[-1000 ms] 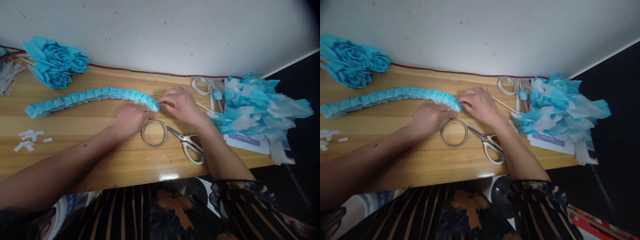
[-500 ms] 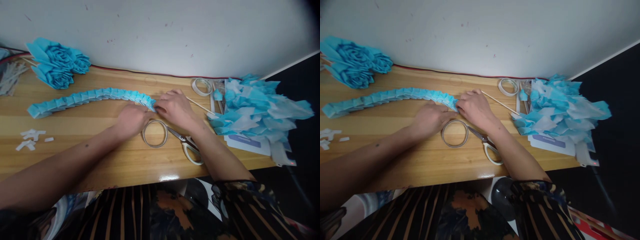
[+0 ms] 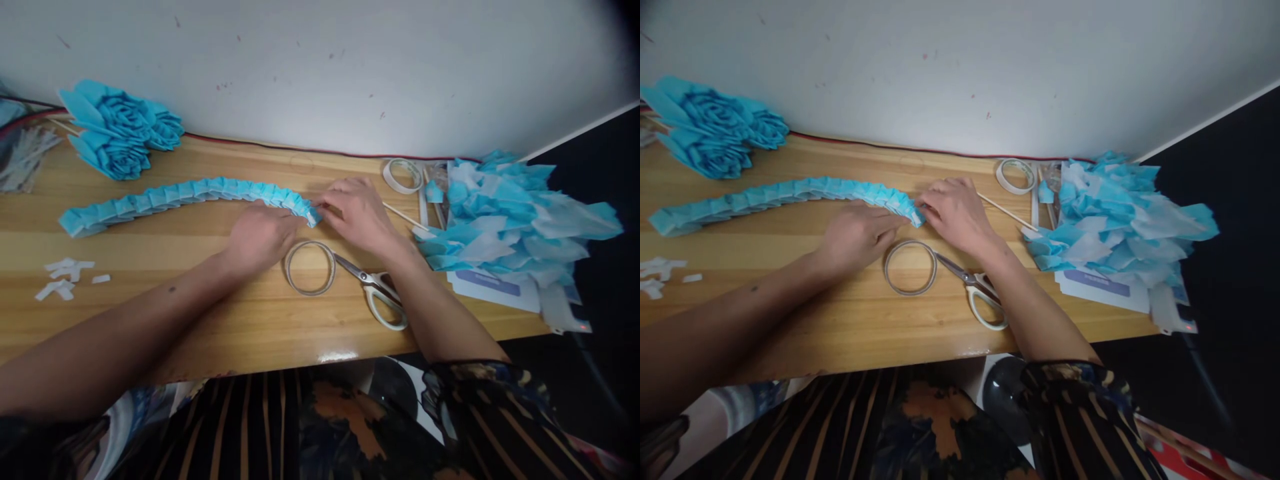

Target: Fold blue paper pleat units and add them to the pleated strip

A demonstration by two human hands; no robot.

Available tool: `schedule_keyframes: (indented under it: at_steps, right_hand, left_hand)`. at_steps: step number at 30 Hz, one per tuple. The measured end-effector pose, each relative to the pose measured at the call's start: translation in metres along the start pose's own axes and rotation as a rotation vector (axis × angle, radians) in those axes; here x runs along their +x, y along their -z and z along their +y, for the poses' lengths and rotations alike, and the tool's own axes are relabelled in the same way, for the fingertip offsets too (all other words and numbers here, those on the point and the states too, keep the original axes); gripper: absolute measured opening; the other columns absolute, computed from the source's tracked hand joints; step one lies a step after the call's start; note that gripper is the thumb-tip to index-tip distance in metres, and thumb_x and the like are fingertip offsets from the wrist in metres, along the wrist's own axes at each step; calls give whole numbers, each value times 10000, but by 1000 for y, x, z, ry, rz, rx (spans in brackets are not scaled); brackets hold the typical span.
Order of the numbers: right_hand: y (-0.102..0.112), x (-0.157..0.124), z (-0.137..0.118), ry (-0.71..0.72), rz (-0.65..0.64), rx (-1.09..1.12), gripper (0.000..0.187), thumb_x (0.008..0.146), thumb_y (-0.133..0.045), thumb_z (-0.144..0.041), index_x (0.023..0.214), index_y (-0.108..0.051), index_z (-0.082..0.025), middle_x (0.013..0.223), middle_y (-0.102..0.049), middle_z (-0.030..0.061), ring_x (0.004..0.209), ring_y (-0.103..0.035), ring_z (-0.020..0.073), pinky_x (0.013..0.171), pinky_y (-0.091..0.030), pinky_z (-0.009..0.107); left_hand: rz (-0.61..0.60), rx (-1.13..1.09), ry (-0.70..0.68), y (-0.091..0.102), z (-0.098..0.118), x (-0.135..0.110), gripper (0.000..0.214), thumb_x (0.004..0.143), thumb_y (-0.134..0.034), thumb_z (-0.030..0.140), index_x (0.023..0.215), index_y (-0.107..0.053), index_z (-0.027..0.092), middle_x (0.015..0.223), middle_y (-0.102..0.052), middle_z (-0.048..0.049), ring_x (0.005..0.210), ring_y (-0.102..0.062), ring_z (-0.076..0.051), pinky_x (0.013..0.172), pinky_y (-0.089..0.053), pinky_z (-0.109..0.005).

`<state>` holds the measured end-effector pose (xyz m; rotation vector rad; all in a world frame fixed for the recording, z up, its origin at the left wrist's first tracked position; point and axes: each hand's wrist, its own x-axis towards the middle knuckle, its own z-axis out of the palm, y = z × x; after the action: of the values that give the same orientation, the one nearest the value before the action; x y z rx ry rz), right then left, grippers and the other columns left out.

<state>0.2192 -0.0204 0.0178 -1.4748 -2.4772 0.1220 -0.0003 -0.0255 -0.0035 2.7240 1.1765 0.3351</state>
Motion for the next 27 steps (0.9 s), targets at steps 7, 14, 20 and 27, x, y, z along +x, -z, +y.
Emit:
schedule_keyframes:
  at_steps: [7, 14, 20, 27]
  right_hand:
    - [0, 0, -2, 19, -37, 11, 230, 985, -560, -198, 993, -785, -246, 1032, -752, 84, 1015, -620, 276, 913, -355, 413]
    - [-1, 3, -8, 77, -83, -62, 272, 997, -546, -209, 963, -811, -262, 949, -740, 65, 941, -578, 258, 887, -321, 410]
    - [2, 4, -14, 66, -67, -82, 271, 994, -551, -200, 929, -812, -231, 987, -777, 78, 966, -609, 269, 913, -324, 422]
    - [0, 3, -5, 14, -9, 19, 237, 986, -554, -192, 971, -785, -248, 1002, -773, 60, 985, -633, 264, 903, -330, 399]
  left_hand:
    - [-90, 69, 29, -1, 1, 4, 364, 1004, -449, 168, 1178, -764, 224, 1022, -804, -71, 867, -706, -226, 772, -413, -342]
    - [-75, 94, -1, 3, 4, 4, 355, 1006, -444, 179, 1143, -768, 224, 962, -799, -65, 817, -687, -211, 749, -405, -329]
    - [-142, 110, 12, 8, 6, 5, 363, 1006, -433, 181, 1105, -781, 209, 959, -792, -81, 807, -676, -226, 717, -378, -334]
    - [-142, 94, 24, 9, 7, 5, 377, 1033, -426, 204, 1189, -768, 224, 958, -788, -93, 831, -684, -239, 732, -381, -339]
